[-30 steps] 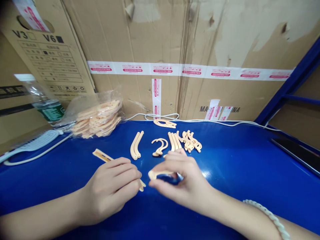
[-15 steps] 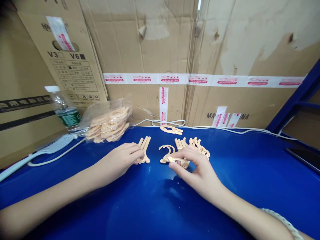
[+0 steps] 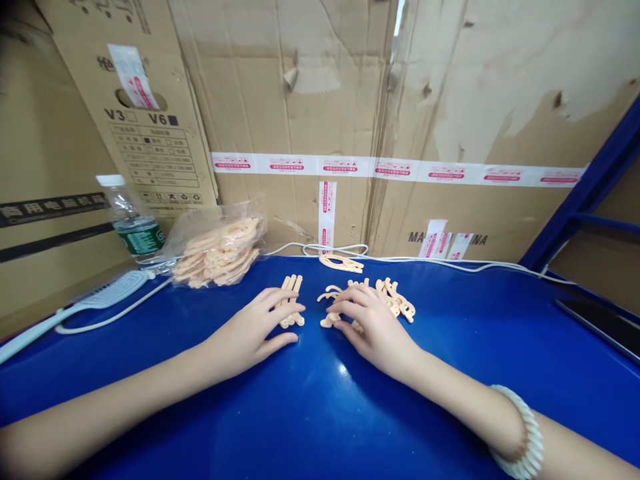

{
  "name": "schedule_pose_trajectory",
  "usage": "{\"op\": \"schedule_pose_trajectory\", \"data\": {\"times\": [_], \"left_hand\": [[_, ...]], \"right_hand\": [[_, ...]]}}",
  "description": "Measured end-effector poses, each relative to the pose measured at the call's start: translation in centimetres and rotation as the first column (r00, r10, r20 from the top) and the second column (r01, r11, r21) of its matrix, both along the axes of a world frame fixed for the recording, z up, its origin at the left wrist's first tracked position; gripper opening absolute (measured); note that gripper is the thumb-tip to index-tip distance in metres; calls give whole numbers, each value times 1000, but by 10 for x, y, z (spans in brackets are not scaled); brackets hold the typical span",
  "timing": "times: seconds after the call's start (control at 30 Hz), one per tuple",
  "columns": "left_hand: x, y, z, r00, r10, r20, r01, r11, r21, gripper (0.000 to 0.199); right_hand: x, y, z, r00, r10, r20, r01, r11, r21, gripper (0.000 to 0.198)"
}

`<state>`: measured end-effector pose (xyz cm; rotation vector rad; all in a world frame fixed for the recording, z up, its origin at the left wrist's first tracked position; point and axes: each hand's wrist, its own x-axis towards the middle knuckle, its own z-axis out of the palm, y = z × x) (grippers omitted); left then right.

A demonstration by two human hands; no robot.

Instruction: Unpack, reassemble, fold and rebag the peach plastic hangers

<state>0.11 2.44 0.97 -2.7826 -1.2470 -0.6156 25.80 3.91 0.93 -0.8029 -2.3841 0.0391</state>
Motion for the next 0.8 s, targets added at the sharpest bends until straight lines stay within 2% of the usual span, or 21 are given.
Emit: {"op": "schedule_pose_trajectory", "data": {"times": [0.13,0.27,0.37,0.5,0.67,0.8], "left_hand": [[2,4,-11,1000,15,18,-16,999,40,29],[5,7,-13,999,7,37,-8,999,31,20],[6,10,-12,998,23,54,-25,999,32,14],[3,17,-12,996,58,69,-60,998,33,13],[-6,25,-9,994,90,59,-90,996,4,16],[-11,26,-2,999,46,11,-46,997,-57,23]], "right_hand": [[-9,3,-4,992,-13,129,13,1000,-1,19],[-16,10,-5,973,-30,229,22,999,37,21],[-21,21,-3,966,-27,257,17,999,41,22],[-25,38,1,970,7,243,-1,1000,-27,17],[-8,39,15,984,-33,173,46,997,-69,43],[13,21,24,973,-61,224,94,985,-142,40]]}}
